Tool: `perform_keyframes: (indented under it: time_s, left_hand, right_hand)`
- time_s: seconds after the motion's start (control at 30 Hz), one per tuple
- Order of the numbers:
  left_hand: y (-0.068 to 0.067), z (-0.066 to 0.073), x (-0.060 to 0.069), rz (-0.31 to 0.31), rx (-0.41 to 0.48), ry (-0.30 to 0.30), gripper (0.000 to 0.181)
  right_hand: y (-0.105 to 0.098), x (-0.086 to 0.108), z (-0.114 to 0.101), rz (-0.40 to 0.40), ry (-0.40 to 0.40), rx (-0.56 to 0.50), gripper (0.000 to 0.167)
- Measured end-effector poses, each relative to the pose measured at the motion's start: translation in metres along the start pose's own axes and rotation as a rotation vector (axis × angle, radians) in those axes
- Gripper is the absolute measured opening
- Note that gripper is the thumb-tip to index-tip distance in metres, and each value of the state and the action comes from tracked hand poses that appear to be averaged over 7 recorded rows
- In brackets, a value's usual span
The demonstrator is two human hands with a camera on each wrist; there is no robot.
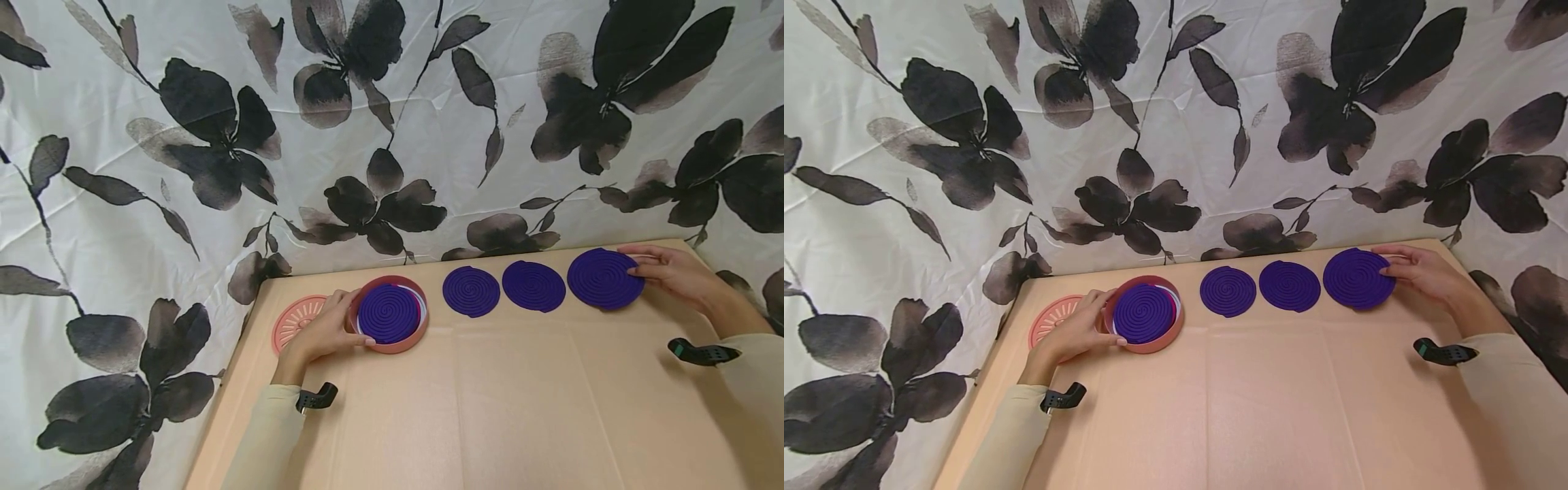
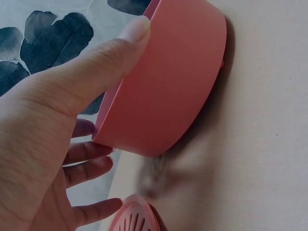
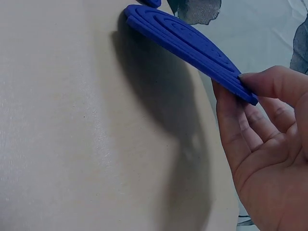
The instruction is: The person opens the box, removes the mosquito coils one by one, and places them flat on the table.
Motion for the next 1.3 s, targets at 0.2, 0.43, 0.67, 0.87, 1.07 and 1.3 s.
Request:
perform_keyframes:
  time_s: [0.2, 0.43, 0.67, 0.87, 1.07, 1.3]
  left_hand:
    - [0.0, 0.0, 0.0, 0.003, 0.01, -0.001, 0.113]
    - [0.0, 0.001, 0.001, 0.001, 0.015, 0.0, 0.113]
    - [0.0, 0.001, 0.001, -0.004, 0.017, 0.003, 0.115]
    - [-0.001, 0.001, 0.003, -0.002, 0.009, 0.008, 0.115]
    - [-0.001, 0.002, 0.004, -0.005, 0.004, 0.017, 0.113]
    - [-0.002, 0.001, 0.005, -0.007, -0.007, 0.016, 0.114]
  right_hand:
    - [-0.002, 0.002, 0.004, 0.02, 0.014, 0.089, 0.044]
    - [-0.006, 0.001, 0.007, 0.086, 0.024, 0.451, 0.036]
    - [-0.004, 0.004, 0.009, 0.1, 0.036, 0.576, 0.042]
    - [-0.001, 0.009, 0.008, 0.102, 0.03, 0.608, 0.046]
    - [0.0, 0.01, 0.008, 0.098, 0.019, 0.612, 0.052]
    - [0.001, 0.011, 0.011, 0.097, 0.032, 0.645, 0.049]
Point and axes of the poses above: each hand's wrist, its own x-axis away from the middle knuckle, its own y-axis out of the palm, z = x × y, the point moved 9 cm from there along -x, towards the middle knuckle, and after that the axes turned 9 degrees about x, right-handed, at the moved point
